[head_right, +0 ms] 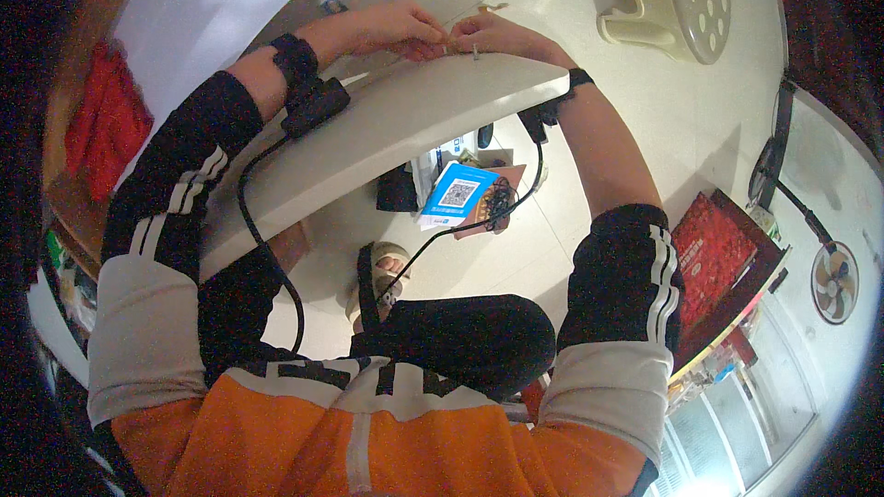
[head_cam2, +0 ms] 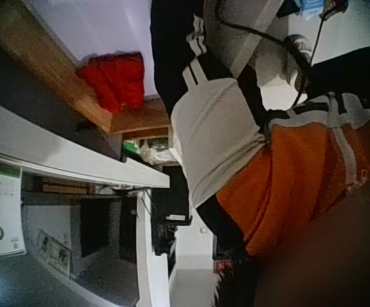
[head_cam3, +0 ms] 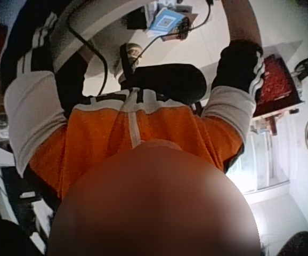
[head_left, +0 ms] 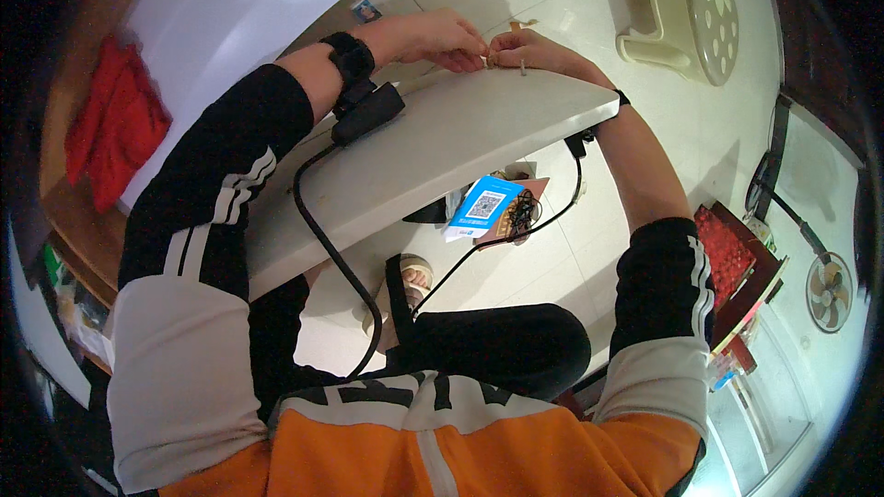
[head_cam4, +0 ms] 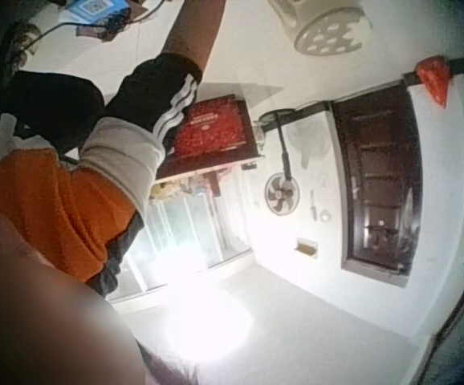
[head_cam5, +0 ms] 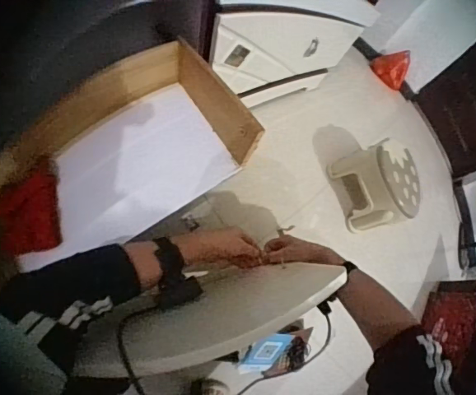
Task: The person assembles a white furniture piece by inserting wooden dowels and screws into pre-drilled holes. They use a screwdriver to tighten the screws and a pair of scissors to cut a small piece of wood. The person works on the floor, surrounded by various tools and materials.
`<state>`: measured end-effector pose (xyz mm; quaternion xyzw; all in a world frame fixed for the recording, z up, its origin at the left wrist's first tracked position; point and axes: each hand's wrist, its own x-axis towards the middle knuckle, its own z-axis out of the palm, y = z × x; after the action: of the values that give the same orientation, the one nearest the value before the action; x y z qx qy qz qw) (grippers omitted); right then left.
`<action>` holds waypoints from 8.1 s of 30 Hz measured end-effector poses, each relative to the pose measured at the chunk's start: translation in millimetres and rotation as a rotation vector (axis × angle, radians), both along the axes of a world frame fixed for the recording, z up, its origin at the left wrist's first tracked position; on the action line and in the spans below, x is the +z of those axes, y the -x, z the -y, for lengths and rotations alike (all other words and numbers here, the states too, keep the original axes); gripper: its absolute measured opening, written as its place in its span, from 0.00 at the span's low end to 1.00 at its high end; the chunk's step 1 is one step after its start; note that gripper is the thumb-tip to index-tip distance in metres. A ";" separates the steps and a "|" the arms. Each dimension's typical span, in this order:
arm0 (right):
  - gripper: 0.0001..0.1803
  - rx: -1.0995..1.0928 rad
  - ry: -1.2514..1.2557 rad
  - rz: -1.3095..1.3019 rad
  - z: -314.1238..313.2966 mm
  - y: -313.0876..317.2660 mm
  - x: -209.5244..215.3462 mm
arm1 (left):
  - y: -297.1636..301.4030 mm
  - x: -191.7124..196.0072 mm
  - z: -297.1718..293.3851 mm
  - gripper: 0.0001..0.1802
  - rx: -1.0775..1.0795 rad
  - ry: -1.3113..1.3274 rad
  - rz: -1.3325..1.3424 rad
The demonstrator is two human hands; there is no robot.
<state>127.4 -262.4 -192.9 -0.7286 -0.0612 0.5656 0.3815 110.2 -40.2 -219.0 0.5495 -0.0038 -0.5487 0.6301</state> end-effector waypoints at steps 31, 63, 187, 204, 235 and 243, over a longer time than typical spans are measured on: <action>0.21 -0.944 -0.301 0.822 -19.7 87.3 112.1 | -15.6 13.9 10.0 0.09 -0.228 -0.162 0.115; 0.23 -0.892 -0.246 0.892 -18.2 88.4 109.9 | -20.5 12.4 6.1 0.08 -0.243 -0.260 0.150; 0.23 -0.930 -0.274 0.843 -20.9 89.2 111.5 | -13.8 24.9 27.1 0.08 -0.172 -0.383 -0.089; 0.22 -0.906 -0.314 0.889 -18.9 88.0 108.4 | -7.7 8.4 16.9 0.09 -0.093 -0.183 -0.042; 0.13 0.939 0.283 0.561 -73.6 -24.2 131.8 | -0.7 82.7 -64.1 0.23 -0.441 -0.287 0.212; 0.19 1.081 0.417 0.363 -83.5 -48.1 120.3 | -0.3 85.0 -63.5 0.27 -0.474 -0.224 0.237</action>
<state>175.5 -178.9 -72.6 -0.7384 -0.3745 0.5462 -0.1273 110.6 23.3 -133.9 0.6598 -0.1451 -0.6095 0.4149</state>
